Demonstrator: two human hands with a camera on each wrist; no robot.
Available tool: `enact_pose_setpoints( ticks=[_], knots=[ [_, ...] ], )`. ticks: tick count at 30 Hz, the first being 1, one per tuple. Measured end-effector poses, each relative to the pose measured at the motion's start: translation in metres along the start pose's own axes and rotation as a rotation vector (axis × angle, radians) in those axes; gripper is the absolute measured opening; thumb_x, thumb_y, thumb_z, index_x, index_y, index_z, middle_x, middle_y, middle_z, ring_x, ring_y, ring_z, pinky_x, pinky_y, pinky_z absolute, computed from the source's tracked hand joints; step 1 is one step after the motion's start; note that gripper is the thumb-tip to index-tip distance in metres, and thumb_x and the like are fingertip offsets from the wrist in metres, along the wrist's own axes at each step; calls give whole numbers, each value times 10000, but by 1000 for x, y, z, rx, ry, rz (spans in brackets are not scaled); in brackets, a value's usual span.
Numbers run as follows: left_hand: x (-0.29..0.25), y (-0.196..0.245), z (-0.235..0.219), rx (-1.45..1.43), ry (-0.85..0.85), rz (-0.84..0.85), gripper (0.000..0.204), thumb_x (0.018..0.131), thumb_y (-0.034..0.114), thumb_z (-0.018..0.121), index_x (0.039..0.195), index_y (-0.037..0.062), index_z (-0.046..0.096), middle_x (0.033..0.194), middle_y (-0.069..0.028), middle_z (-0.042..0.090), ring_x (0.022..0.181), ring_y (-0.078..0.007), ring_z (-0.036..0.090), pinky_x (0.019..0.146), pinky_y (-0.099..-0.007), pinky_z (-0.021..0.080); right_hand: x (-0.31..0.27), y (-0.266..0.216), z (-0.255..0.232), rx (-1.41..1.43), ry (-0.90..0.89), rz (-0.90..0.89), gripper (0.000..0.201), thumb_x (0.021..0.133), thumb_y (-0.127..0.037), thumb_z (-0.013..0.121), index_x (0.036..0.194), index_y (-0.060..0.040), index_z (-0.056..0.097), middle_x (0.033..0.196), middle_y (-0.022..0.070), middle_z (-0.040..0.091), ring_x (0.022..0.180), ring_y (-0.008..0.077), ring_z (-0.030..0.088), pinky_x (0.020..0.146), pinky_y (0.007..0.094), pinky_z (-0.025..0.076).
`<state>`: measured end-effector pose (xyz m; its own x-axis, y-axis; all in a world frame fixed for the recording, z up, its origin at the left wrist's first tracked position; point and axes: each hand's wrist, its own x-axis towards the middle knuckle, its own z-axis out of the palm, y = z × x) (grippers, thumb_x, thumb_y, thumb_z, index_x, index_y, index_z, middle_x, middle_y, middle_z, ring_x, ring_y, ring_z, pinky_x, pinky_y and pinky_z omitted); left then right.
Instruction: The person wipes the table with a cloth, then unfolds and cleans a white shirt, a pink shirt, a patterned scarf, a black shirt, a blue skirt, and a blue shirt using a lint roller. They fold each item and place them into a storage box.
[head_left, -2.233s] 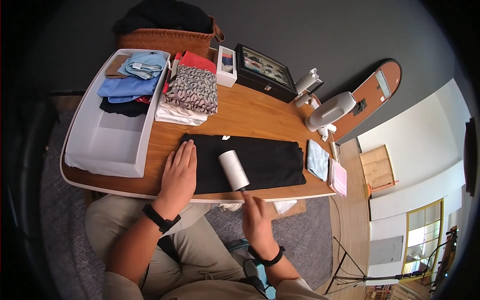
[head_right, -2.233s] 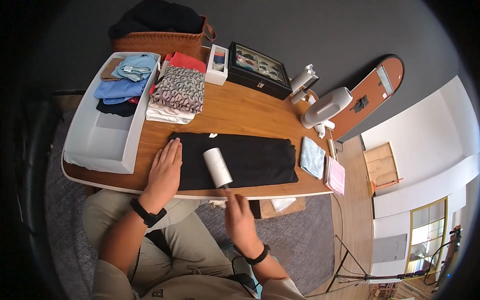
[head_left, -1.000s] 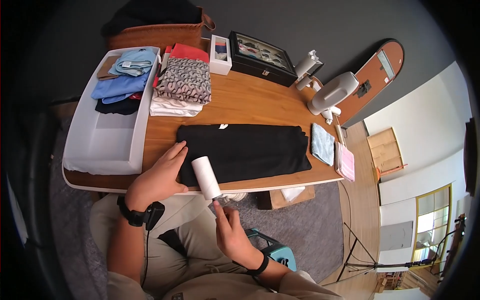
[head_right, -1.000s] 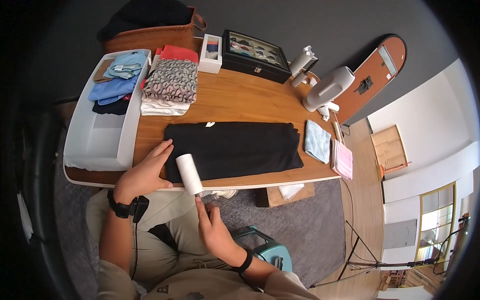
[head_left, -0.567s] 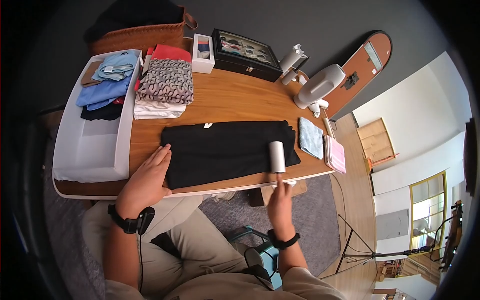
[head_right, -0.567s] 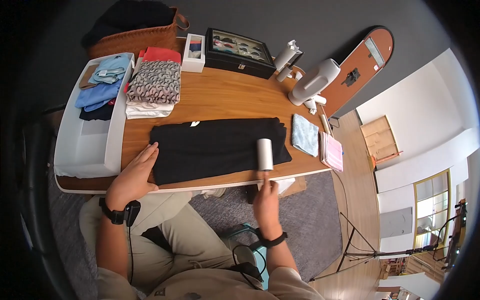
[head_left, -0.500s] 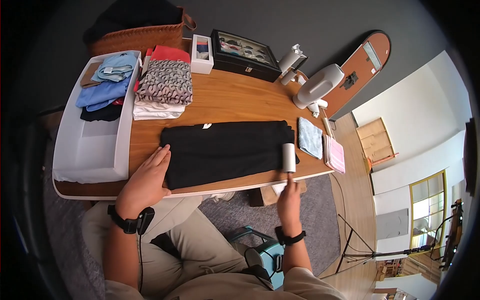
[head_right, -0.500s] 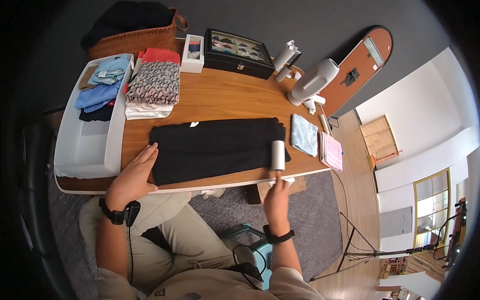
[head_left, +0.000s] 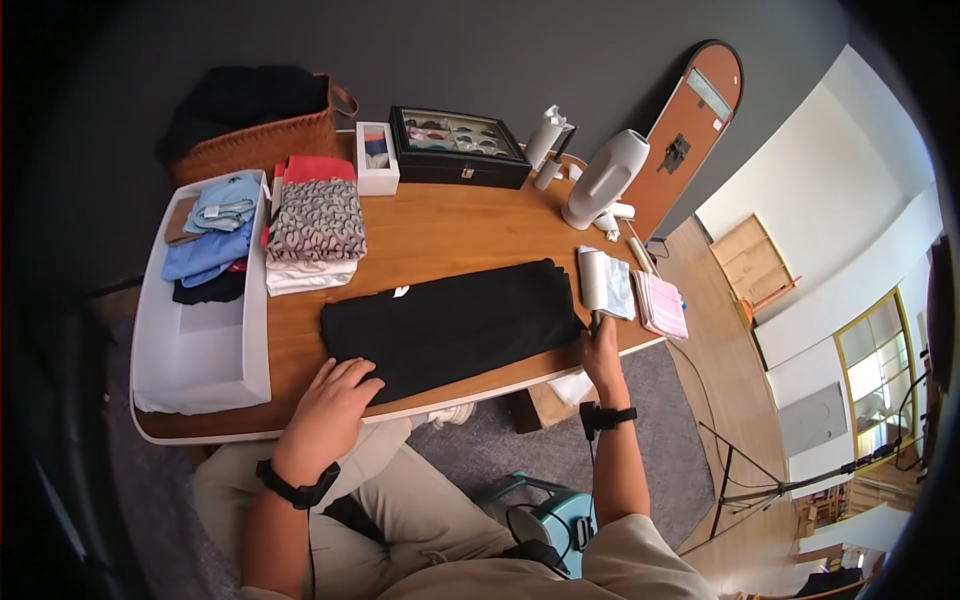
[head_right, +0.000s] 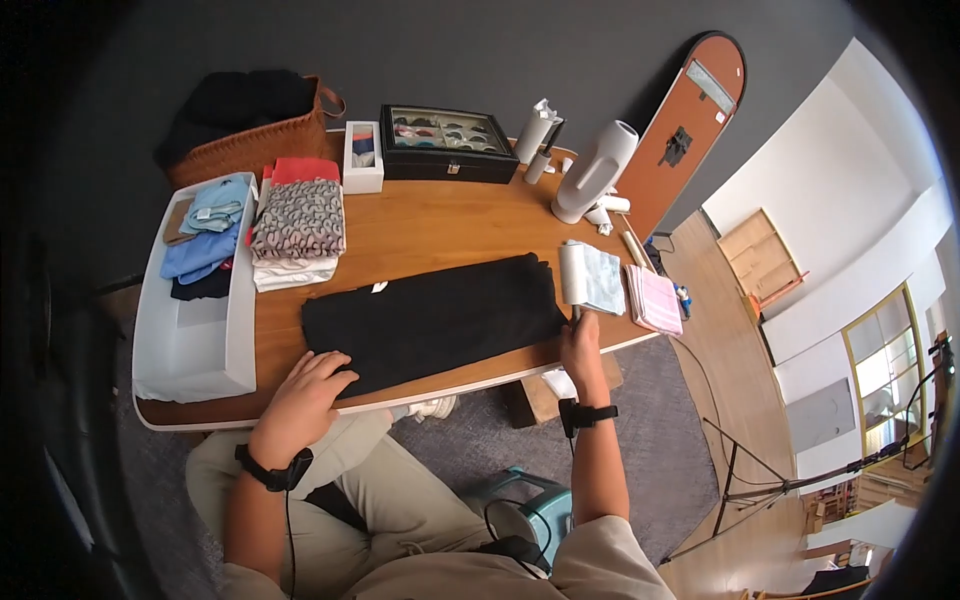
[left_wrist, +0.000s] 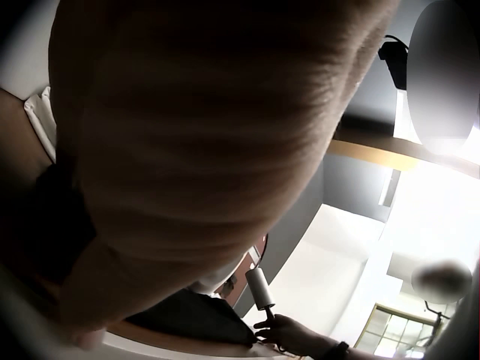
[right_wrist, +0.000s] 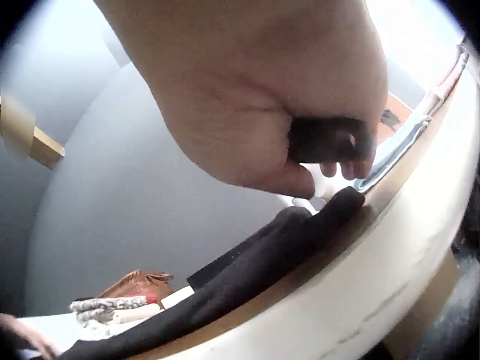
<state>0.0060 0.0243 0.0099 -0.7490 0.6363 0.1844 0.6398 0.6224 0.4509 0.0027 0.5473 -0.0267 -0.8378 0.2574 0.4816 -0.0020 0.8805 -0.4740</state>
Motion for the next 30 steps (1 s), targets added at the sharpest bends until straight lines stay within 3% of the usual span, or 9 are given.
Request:
enact_pose_setpoints(
  ticks=[6, 11, 14, 17, 19, 22, 24, 28, 30],
  knots=[
    [3, 4, -15, -41, 105, -16, 325, 829, -64, 650, 1141, 13, 698, 1187, -125, 619, 1204, -337, 597, 1103, -462, 472, 10, 11, 15, 114, -207, 112, 293, 928, 8, 632, 1209, 16, 547, 1053, 279, 644, 1057, 444, 672, 928, 479, 518],
    [4, -4, -1, 63, 140, -6, 291, 805, -59, 673, 1083, 23, 691, 1166, -122, 616, 1176, -342, 594, 1049, -457, 489, -1, 10, 12, 143, -144, 88, 265, 921, 2, 641, 1168, 8, 544, 979, 248, 626, 957, 414, 663, 885, 462, 523],
    [5, -7, -2, 84, 136, -36, 234, 806, -45, 686, 1028, 29, 691, 1113, -113, 632, 1152, -337, 599, 1016, -461, 494, -3, 14, 7, 159, -141, 133, 230, 919, 15, 651, 1120, -8, 541, 931, 181, 621, 908, 327, 660, 842, 419, 522],
    [6, -13, -4, 47, 146, -40, 170, 827, -28, 679, 986, 32, 691, 1037, -115, 649, 1105, -335, 618, 981, -470, 502, -3, 2, -6, 524, -167, 301, 200, 988, 56, 632, 1059, -71, 495, 907, 20, 571, 790, 158, 638, 705, 306, 569],
    [8, -15, -8, 2, 170, -25, 151, 830, -30, 669, 964, 36, 688, 997, -117, 653, 1077, -341, 628, 953, -478, 513, 0, -10, -26, 735, -185, 399, 208, 997, 64, 626, 1068, -72, 487, 923, 27, 568, 770, 164, 644, 684, 322, 608],
    [8, -2, -28, -166, 256, -79, 175, 838, -55, 614, 979, 27, 677, 964, -150, 654, 925, -350, 638, 847, -435, 534, 9, -31, -61, 986, -130, 469, 235, 991, 70, 650, 1065, -81, 485, 951, 41, 562, 774, 176, 668, 680, 367, 686],
    [8, 6, -41, -475, 328, -188, 172, 899, -52, 561, 1020, 15, 664, 909, -96, 641, 786, -229, 601, 726, -339, 500, 16, -50, -87, 927, -67, 409, 223, 985, 73, 650, 1041, -85, 502, 935, 25, 554, 765, 149, 653, 693, 369, 690],
    [15, -25, -12, -922, 563, -404, 155, 1018, 2, 527, 1079, 14, 668, 882, 36, 523, 806, -35, 445, 672, -238, 398, 49, -83, -122, 1020, -13, 384, 201, 990, 83, 631, 1009, -85, 524, 955, 5, 550, 833, 119, 648, 782, 387, 709],
    [23, -46, 5, -975, 563, -570, 169, 1023, -5, 533, 1147, -7, 648, 945, -30, 621, 852, -106, 580, 756, -277, 487, 71, -104, -113, 1040, 27, 388, 196, 1000, 94, 620, 1027, -67, 512, 1005, 33, 559, 921, 149, 662, 880, 417, 706]
  ],
)
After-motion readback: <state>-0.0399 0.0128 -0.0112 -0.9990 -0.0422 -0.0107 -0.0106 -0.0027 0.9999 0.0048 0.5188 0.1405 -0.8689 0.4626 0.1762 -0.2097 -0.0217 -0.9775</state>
